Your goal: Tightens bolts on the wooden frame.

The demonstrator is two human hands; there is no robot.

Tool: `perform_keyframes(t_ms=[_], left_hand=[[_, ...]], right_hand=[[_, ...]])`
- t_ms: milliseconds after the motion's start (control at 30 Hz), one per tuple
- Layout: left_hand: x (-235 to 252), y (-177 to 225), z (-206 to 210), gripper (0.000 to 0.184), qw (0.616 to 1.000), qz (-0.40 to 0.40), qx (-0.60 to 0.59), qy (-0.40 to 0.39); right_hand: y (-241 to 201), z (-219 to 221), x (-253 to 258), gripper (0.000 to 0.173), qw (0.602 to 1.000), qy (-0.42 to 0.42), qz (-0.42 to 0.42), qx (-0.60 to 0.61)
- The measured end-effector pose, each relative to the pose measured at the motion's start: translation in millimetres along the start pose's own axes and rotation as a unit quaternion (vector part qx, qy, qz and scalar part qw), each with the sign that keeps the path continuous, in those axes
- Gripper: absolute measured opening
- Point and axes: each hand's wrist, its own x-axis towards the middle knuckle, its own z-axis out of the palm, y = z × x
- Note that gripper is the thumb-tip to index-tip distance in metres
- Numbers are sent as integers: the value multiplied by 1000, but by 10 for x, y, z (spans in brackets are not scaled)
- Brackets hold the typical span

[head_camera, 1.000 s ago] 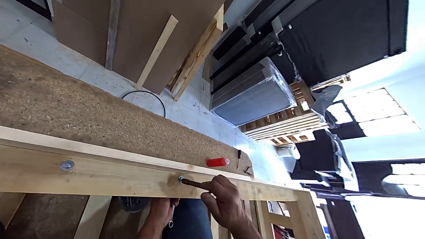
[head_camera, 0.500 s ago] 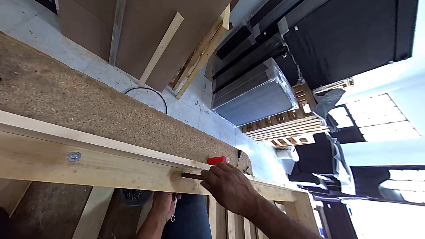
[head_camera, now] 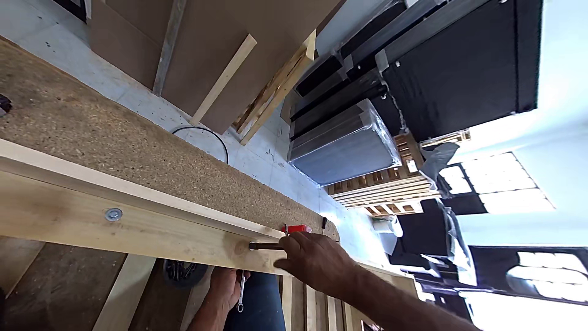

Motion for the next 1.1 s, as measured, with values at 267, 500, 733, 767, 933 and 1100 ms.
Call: perform_keyframes(t_ms=[267,500,733,767,933,1100], left_hand=[[24,-28,-30,10,1000,-7,-18,-16],[9,3,-15,10,1000,-7,-14,-9],[14,2,-31,10,999,-1,-22,-27],[20,-1,-35,10,999,-2,-26,-26],[20,-16,-33,10,999,-11,-31,-17],[6,-23,-34,8,999,3,-34,-24]], right_hand=[[-1,-118,144,49,990,-124,-13,-74],[-130,-236,565,53,819,-211,457,275],[-97,-68,63,66,999,-33,4,-33],[-59,-112,56,76,996,-58,-38,-58],[10,-120,155,68,977,-68,-115,-163],[-79,-268,596,72,863,-266,373,214]])
